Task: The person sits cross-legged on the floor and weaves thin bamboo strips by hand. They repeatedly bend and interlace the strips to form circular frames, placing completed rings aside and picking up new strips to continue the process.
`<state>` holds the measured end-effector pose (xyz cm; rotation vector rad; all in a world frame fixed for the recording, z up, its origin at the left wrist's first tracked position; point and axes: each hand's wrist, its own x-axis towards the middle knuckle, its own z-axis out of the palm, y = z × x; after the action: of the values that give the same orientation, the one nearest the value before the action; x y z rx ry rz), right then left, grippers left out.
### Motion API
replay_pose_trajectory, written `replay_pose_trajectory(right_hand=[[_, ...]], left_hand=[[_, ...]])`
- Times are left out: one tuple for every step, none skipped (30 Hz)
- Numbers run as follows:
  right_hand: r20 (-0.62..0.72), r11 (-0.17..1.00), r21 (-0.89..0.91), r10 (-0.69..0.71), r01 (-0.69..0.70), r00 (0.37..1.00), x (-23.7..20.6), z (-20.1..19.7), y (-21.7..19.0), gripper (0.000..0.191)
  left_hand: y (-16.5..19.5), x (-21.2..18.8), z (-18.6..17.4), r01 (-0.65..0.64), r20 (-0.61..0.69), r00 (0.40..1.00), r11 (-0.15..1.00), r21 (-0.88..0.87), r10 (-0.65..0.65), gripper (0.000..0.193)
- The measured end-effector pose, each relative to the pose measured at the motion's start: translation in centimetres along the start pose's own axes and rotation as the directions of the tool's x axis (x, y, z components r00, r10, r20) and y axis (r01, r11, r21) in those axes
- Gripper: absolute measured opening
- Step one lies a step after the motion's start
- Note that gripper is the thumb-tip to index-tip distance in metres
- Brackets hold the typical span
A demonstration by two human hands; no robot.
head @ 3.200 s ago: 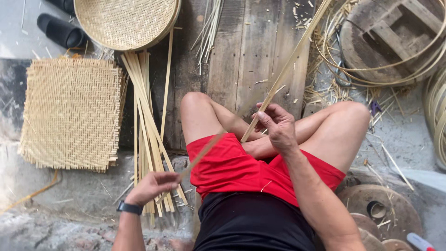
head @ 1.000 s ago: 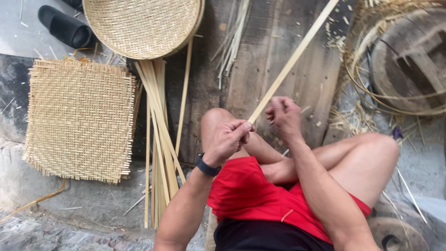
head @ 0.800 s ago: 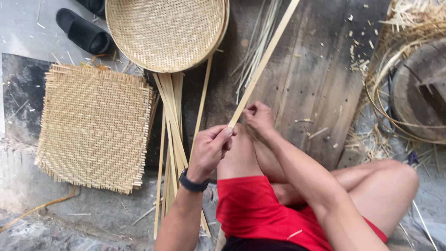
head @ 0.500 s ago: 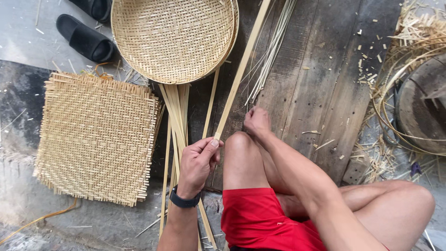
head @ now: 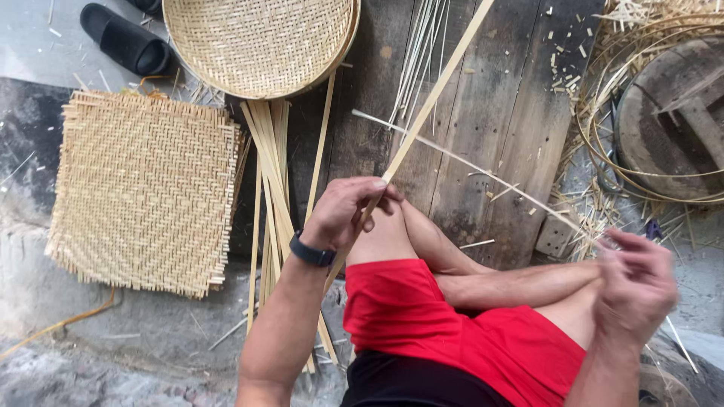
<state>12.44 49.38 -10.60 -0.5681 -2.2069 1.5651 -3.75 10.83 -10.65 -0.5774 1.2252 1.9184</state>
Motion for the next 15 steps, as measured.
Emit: replay_pose_trajectory(right_hand=[[-0.081, 0.992, 0.109, -0.054, 0.063, 0.995, -0.2, -1.0, -0.8, 0.012], [-0.078, 0.984, 0.148, -0.087, 0.098, 0.993, -0.2, -1.7, -1.4, 0.014], [-0.077, 0.973, 0.187, -0.121, 0.133, 0.99, -0.2, -2.1, -2.1, 0.016], [-0.082, 0.959, 0.226, -0.158, 0.173, 0.984, -0.2, -2.1, -2.6, 0.019], [-0.038, 0.956, 0.257, -0.133, 0.138, 0.99, -0.4, -1.9, -3.1, 0.014], [0.007, 0.953, 0.286, -0.107, 0.101, 0.994, -0.6, -1.4, -3.5, 0.009], [0.051, 0.948, 0.311, -0.081, 0.062, 0.995, -1.0, -0.9, -3.8, 0.005], [0.126, 0.924, 0.383, -0.057, 0.005, 0.99, -1.5, -0.2, -4.2, 0.006], [0.2, 0.893, 0.447, -0.042, -0.053, 0.979, -2.0, 0.5, -4.5, 0.007], [0.243, 0.946, 0.324, -0.072, -0.011, 0.967, -2.6, 1.1, -4.9, 0.008], [0.29, 0.98, 0.196, -0.093, 0.036, 0.953, -3.1, 1.6, -5.3, 0.009], [0.286, 0.979, 0.194, -0.113, 0.057, 0.952, -3.5, 2.2, -5.7, 0.01], [0.285, 0.978, 0.193, -0.133, 0.079, 0.949, -3.9, 2.6, -6.0, 0.011], [0.278, 0.977, 0.159, -0.185, 0.145, 0.943, -4.2, 2.8, -6.3, 0.012], [0.274, 0.97, 0.124, -0.236, 0.209, 0.932, -4.5, 3.0, -6.5, 0.013]], left_hand=[[-0.2, -0.1, 0.7, 0.026, 0.02, 0.999, 0.999, -0.019, -0.026, 0.022], [-0.4, -0.2, 1.3, 0.054, 0.043, 0.998, 0.998, -0.035, -0.052, 0.022], [-0.7, -0.4, 2.0, 0.08, 0.067, 0.995, 0.996, -0.048, -0.077, 0.022], [-1.1, -0.6, 2.6, 0.084, 0.124, 0.989, 0.994, -0.065, -0.075, 0.023], [-1.4, -0.8, 3.2, 0.086, 0.181, 0.981, 0.993, -0.079, -0.071, 0.023], [-1.8, -1.0, 3.8, 0.092, 0.237, 0.969, 0.992, -0.091, -0.068, 0.024], [-2.4, -1.2, 4.4, 0.049, 0.222, 0.974, 0.997, -0.055, -0.036, 0.024], [-3.1, -1.5, 5.0, 0.006, 0.212, 0.977, 1.0, -0.016, -0.003, 0.023], [-4.0, -1.8, 5.7, -0.035, 0.206, 0.978, 0.999, 0.023, 0.029, 0.023], [-4.9, -1.9, 6.5, -0.069, 0.189, 0.98, 0.996, 0.053, 0.058, 0.023], [-6.1, -2.0, 7.5, -0.101, 0.173, 0.981, 0.992, 0.081, 0.086, 0.023], [-7.2, -2.3, 8.4, -0.132, 0.157, 0.981, 0.985, 0.108, 0.114, 0.023], [-8.4, -2.6, 9.2, -0.213, 0.189, 0.966, 0.958, 0.195, 0.176, 0.024], [-9.3, -3.0, 10.0, -0.293, 0.228, 0.945, 0.915, 0.276, 0.234, 0.025], [-10.2, -3.4, 10.7, -0.371, 0.271, 0.919, 0.859, 0.352, 0.286, 0.026]])
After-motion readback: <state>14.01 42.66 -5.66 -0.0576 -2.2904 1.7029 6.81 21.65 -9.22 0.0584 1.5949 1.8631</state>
